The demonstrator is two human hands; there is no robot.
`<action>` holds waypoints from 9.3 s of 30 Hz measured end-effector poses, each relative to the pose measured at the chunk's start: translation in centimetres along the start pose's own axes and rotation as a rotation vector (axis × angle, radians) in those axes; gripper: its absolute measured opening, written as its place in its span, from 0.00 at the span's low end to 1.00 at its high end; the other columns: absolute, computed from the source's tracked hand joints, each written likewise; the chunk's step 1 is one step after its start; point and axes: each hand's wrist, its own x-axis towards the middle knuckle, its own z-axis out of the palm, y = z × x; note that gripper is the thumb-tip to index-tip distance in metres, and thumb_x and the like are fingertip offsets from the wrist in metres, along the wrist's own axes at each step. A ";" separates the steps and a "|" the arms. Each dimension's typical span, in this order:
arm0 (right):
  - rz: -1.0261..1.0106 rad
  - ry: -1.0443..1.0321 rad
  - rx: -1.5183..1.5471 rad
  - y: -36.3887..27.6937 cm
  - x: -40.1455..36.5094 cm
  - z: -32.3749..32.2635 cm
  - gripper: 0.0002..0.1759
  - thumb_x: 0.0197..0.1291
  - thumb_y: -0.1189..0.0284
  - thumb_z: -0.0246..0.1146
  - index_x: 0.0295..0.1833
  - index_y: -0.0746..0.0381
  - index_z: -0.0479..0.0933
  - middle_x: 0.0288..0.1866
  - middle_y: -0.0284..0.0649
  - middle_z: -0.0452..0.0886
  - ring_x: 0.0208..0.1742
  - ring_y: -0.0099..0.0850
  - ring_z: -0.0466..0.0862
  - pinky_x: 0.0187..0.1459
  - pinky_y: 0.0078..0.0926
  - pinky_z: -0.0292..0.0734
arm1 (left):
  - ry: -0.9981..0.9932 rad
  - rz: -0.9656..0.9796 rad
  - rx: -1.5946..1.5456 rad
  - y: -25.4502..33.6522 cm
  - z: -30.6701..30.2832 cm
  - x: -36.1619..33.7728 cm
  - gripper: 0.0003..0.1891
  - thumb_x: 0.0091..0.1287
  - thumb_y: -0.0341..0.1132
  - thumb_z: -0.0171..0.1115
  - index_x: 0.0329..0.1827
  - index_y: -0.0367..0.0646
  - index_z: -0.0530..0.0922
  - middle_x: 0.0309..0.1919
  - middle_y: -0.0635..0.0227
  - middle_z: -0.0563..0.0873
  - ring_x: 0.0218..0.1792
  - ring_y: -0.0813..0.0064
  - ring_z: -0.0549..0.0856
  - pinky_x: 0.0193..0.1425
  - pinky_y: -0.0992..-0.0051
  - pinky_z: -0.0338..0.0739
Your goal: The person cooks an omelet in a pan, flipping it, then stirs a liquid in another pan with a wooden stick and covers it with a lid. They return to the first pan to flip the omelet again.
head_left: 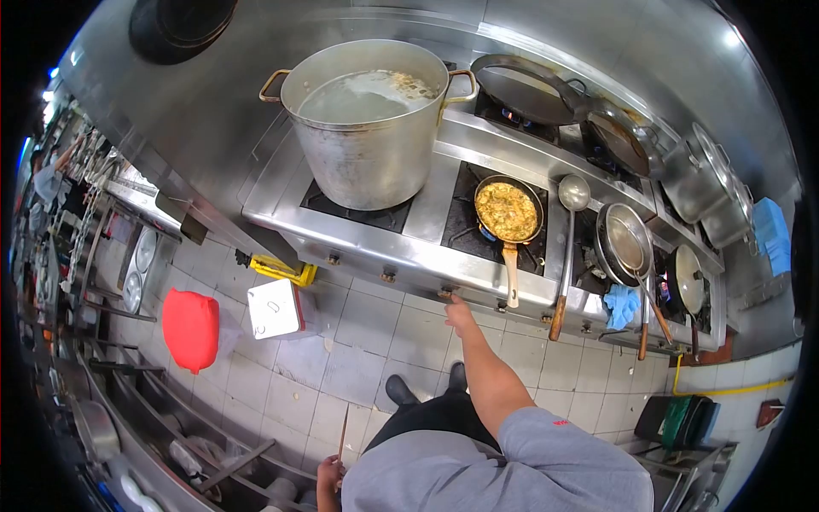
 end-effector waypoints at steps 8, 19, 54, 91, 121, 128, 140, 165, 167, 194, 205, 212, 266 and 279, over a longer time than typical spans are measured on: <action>-0.007 -0.008 -0.005 0.5 0.4 -0.2 0.34 0.50 0.77 0.50 0.66 0.60 0.52 0.66 0.41 0.57 0.58 0.38 0.66 0.44 0.34 0.73 | 0.013 0.020 0.079 -0.3 -0.2 1.0 0.18 0.57 0.27 0.52 0.52 0.42 0.69 0.19 0.67 0.75 0.11 0.79 0.70 0.09 0.81 0.59; -0.029 -0.022 -0.065 0.0 0.2 -0.6 0.34 0.51 0.75 0.53 0.66 0.60 0.52 0.62 0.44 0.61 0.53 0.36 0.69 0.41 0.33 0.74 | 0.015 0.018 0.039 0.4 0.4 0.0 0.18 0.57 0.26 0.51 0.52 0.41 0.69 0.19 0.67 0.75 0.10 0.80 0.69 0.08 0.81 0.58; -0.318 0.807 -1.094 -9.7 -6.6 -25.5 0.22 0.55 0.55 0.51 0.47 0.61 0.71 0.46 0.48 0.76 0.50 0.43 0.74 0.50 0.48 0.65 | -0.023 0.423 0.482 9.4 8.2 1.7 0.14 0.55 0.33 0.58 0.45 0.44 0.76 0.20 0.66 0.80 0.16 0.77 0.76 0.18 0.76 0.69; -0.177 -0.067 -0.049 -8.0 -7.6 -14.7 0.17 0.59 0.58 0.50 0.42 0.62 0.66 0.22 0.40 0.72 0.15 0.31 0.75 0.14 0.26 0.70 | -0.002 0.276 0.386 6.1 10.3 -1.6 0.14 0.54 0.28 0.55 0.44 0.39 0.77 0.20 0.66 0.79 0.16 0.79 0.74 0.16 0.78 0.66; -0.182 -0.081 -0.132 -8.5 -9.2 -14.3 0.22 0.58 0.56 0.52 0.47 0.63 0.61 0.25 0.40 0.73 0.23 0.30 0.78 0.18 0.27 0.73 | -0.053 0.295 0.382 9.1 7.7 0.6 0.16 0.54 0.28 0.55 0.48 0.40 0.73 0.20 0.64 0.79 0.11 0.75 0.75 0.11 0.78 0.66; -0.290 0.073 -0.008 -6.6 -6.8 -16.4 0.19 0.61 0.55 0.49 0.44 0.62 0.64 0.24 0.34 0.70 0.19 0.24 0.70 0.21 0.19 0.70 | -0.074 0.304 0.327 10.9 8.9 1.4 0.16 0.55 0.28 0.54 0.48 0.41 0.74 0.20 0.65 0.78 0.10 0.77 0.74 0.10 0.79 0.64; -0.191 -0.213 -0.406 17.3 -10.3 -17.5 0.22 0.58 0.57 0.47 0.50 0.62 0.68 0.35 0.43 0.77 0.37 0.35 0.79 0.35 0.32 0.74 | -0.092 0.341 0.331 8.1 9.0 3.5 0.15 0.52 0.28 0.56 0.44 0.42 0.77 0.17 0.66 0.78 0.12 0.76 0.74 0.12 0.77 0.66; -0.374 -0.291 -0.277 1.0 -12.9 -15.7 0.12 0.56 0.67 0.54 0.44 0.61 0.74 0.29 0.35 0.78 0.26 0.22 0.77 0.29 0.20 0.72 | -0.174 0.379 0.573 14.6 12.4 3.6 0.15 0.56 0.33 0.55 0.47 0.45 0.75 0.20 0.66 0.79 0.13 0.78 0.75 0.13 0.78 0.67; -0.437 -0.144 -0.043 -3.2 -13.5 -16.7 0.09 0.58 0.66 0.54 0.39 0.59 0.74 0.26 0.32 0.76 0.23 0.18 0.74 0.26 0.16 0.70 | -0.171 0.371 0.560 13.7 11.9 3.2 0.14 0.55 0.34 0.55 0.45 0.44 0.77 0.20 0.66 0.80 0.15 0.76 0.76 0.15 0.76 0.69; -0.271 0.116 0.015 -6.6 -9.6 -12.6 0.14 0.61 0.61 0.50 0.44 0.60 0.63 0.22 0.34 0.68 0.17 0.22 0.66 0.14 0.21 0.64 | -0.105 0.501 0.532 8.9 8.4 4.3 0.15 0.52 0.33 0.58 0.44 0.46 0.78 0.20 0.62 0.81 0.19 0.76 0.78 0.18 0.75 0.70; -0.436 0.362 -0.439 -4.5 -6.1 -17.4 0.17 0.57 0.60 0.55 0.44 0.63 0.69 0.25 0.41 0.75 0.21 0.29 0.74 0.21 0.29 0.70 | -0.112 0.461 0.527 11.2 5.3 2.8 0.15 0.52 0.33 0.57 0.44 0.44 0.79 0.19 0.65 0.80 0.17 0.77 0.75 0.18 0.75 0.69; -0.257 0.697 -0.744 -6.8 -9.3 -19.6 0.20 0.55 0.57 0.53 0.43 0.64 0.72 0.39 0.53 0.77 0.44 0.47 0.76 0.43 0.42 0.70 | -0.081 0.489 0.600 9.4 2.1 6.1 0.14 0.50 0.33 0.59 0.42 0.44 0.79 0.20 0.65 0.81 0.18 0.76 0.77 0.20 0.74 0.72; -0.072 -0.098 -0.767 45.8 -26.1 -23.7 0.20 0.53 0.57 0.54 0.40 0.63 0.74 0.28 0.44 0.78 0.21 0.31 0.77 0.24 0.28 0.73 | -0.385 0.812 1.070 8.0 22.4 -0.8 0.13 0.54 0.35 0.57 0.42 0.41 0.78 0.23 0.64 0.82 0.24 0.75 0.80 0.27 0.75 0.74; 0.369 0.277 0.127 50.5 -37.2 -26.8 0.20 0.54 0.58 0.54 0.43 0.62 0.73 0.34 0.40 0.78 0.25 0.28 0.78 0.22 0.27 0.74 | -0.664 0.819 1.295 8.8 27.5 -3.9 0.17 0.52 0.25 0.49 0.46 0.44 0.77 0.18 0.65 0.79 0.15 0.75 0.76 0.16 0.75 0.71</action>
